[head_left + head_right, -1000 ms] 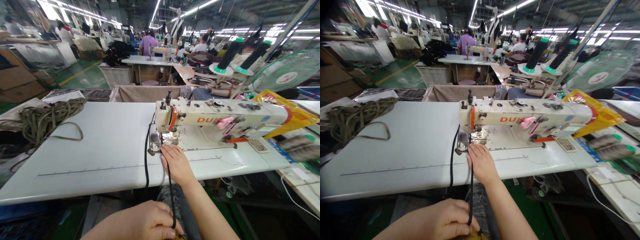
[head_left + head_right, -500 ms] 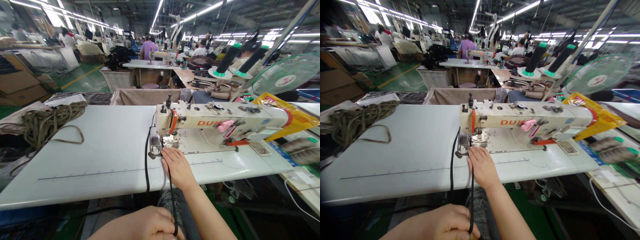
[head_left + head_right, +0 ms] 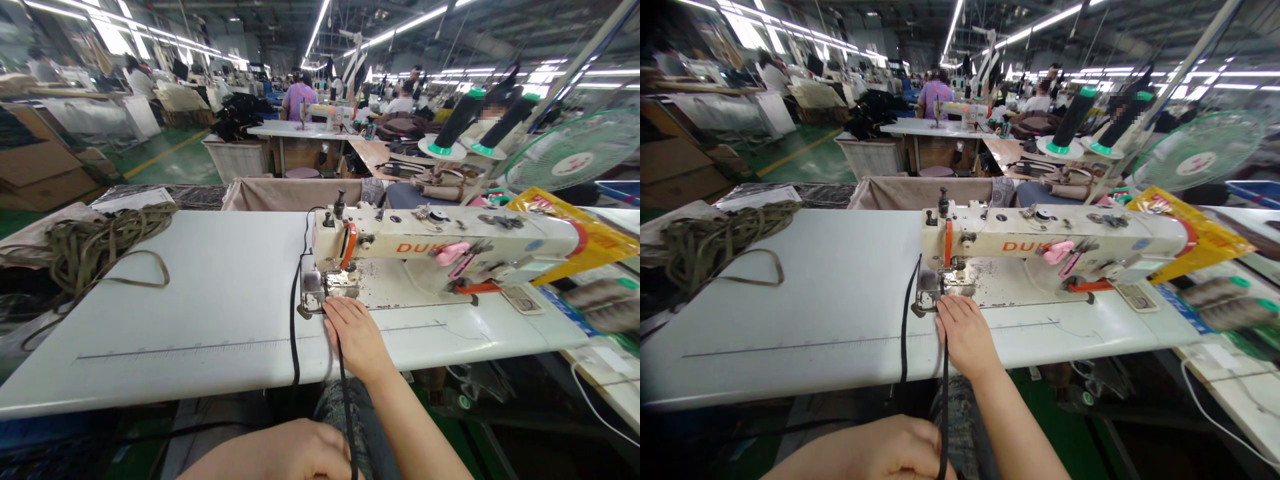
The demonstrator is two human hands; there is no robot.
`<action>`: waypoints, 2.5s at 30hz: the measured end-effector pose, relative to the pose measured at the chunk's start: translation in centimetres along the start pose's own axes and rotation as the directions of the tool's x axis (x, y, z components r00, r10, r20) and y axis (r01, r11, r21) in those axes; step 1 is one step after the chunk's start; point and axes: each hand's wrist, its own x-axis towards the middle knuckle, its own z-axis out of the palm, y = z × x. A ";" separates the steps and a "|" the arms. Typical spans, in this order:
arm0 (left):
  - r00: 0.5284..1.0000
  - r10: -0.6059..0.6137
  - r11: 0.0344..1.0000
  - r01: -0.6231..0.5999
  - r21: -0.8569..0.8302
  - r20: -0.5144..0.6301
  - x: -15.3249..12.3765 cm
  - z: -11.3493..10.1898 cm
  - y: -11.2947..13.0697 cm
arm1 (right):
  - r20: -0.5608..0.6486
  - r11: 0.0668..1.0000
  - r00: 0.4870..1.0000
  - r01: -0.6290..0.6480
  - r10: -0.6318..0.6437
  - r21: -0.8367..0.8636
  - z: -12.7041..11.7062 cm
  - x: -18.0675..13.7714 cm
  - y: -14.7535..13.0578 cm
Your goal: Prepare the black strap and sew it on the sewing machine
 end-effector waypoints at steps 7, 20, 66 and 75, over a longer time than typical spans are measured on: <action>0.985 -0.111 0.994 0.111 -0.001 -0.129 -0.1 0.1 -0.9 | -0.018 1.000 1.000 0.011 -0.011 0.005 -0.2 0.0 -0.1; 0.989 -0.134 0.991 0.134 0.008 -0.055 -1.0 -0.4 -0.6 | -0.018 1.000 1.000 0.006 -0.006 0.003 -0.1 0.0 -0.1; 0.523 -0.523 0.621 0.774 0.119 -0.673 -12.1 2.2 -11.9 | 0.014 0.997 0.997 0.072 -0.071 -0.002 0.1 0.0 0.8; 0.623 -0.527 0.685 0.714 0.144 -0.578 -12.6 2.8 -11.6 | 0.007 0.997 0.997 0.077 -0.077 0.003 0.0 0.1 0.7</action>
